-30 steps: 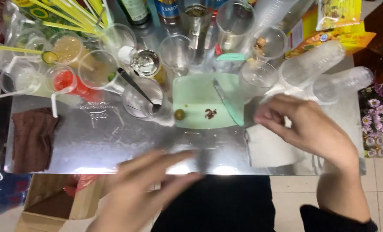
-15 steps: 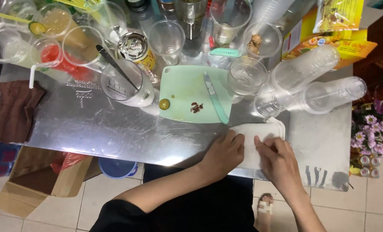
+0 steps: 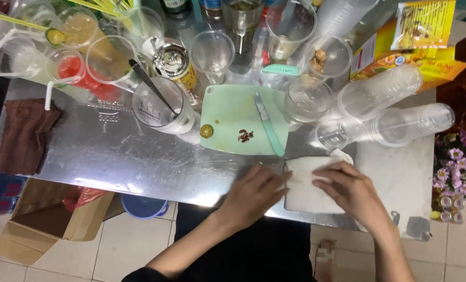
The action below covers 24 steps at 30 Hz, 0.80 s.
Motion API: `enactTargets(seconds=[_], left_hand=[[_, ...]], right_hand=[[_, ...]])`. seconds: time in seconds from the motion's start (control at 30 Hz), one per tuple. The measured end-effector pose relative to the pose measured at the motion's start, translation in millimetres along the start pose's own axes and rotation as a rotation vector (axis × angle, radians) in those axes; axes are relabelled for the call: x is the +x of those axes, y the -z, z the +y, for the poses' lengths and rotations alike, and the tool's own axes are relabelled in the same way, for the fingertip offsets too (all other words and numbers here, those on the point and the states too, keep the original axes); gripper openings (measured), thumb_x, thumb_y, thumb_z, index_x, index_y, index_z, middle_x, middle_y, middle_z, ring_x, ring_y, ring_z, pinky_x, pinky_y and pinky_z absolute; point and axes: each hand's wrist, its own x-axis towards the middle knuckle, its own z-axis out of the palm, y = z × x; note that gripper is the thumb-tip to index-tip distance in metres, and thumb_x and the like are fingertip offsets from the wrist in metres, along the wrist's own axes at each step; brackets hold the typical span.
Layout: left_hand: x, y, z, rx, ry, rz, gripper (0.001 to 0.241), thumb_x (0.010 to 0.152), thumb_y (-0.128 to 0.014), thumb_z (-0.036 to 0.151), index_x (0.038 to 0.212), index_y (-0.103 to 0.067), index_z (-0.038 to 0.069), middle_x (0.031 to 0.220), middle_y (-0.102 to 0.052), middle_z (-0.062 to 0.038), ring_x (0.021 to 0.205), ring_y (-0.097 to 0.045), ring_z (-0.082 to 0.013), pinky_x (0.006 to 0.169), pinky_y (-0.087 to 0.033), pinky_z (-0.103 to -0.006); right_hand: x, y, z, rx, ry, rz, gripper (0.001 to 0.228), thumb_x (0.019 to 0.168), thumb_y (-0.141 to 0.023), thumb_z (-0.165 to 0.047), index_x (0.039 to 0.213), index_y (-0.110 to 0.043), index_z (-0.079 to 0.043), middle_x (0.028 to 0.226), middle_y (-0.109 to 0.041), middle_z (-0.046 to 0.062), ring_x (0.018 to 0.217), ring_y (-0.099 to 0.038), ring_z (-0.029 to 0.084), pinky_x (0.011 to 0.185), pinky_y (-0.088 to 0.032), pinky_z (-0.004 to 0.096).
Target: The person retrieves ice from a freezer, places it into a plastic cup, and shakes the cup. They then pour the contents into another cup, add a straw, and place a lime slice on the rim. Finally, they pour a clear liquid from a bottle into a metal shaker.
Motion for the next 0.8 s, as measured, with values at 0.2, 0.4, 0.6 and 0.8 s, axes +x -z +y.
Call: enactTargets(seconds=[0.2,0.4,0.6,0.8], left_hand=[[-22.6,48.3,-17.5,0.016,0.044,0.093,0.042,0.095,-0.08,0.013,0.132,-0.061,0.004,0.109,-0.058,-0.005,0.101,-0.051,-0.0229,0.08,-0.048,-0.0308],[-30.8,88.5,-24.5,0.115,0.11,0.176,0.031,0.097,-0.076,0.012,0.125,-0.066,0.004,0.094,-0.053,-0.006,0.083,-0.048,-0.0233,0.064,-0.049,-0.0331],[-44.5,98.6,-33.1,0.074,0.141,0.217,0.03,0.096,-0.078,0.011,0.122,-0.067,0.003,0.095,-0.056,-0.006,0.085,-0.049,-0.0231,0.064,-0.047,-0.031],[-54.4,106.6,-47.3,-0.013,0.409,0.496,0.029,0.084,-0.086,0.018,0.099,-0.063,0.009,0.092,-0.064,-0.003,0.084,-0.057,-0.0178,0.075,-0.043,-0.0278]], right_hand=[[1.6,16.9,-18.4,-0.027,0.045,0.037,0.032,0.083,-0.078,-0.014,0.114,-0.077,-0.011,0.111,-0.072,0.002,0.1,-0.071,0.015,0.098,-0.056,0.03],[18.7,8.4,-33.9,-0.209,-0.122,-0.28,0.034,0.086,-0.073,-0.02,0.12,-0.072,-0.014,0.132,-0.066,0.001,0.11,-0.07,0.019,0.094,-0.056,0.037],[27.7,0.8,-42.5,-0.285,-0.209,-0.296,0.052,0.082,-0.079,-0.022,0.132,-0.067,-0.025,0.117,-0.065,-0.003,0.082,-0.073,0.015,0.084,-0.057,0.033],[38.8,9.3,-63.8,-0.163,0.034,-0.092,0.04,0.08,-0.078,-0.023,0.12,-0.075,-0.015,0.112,-0.073,-0.002,0.087,-0.073,0.012,0.081,-0.059,0.028]])
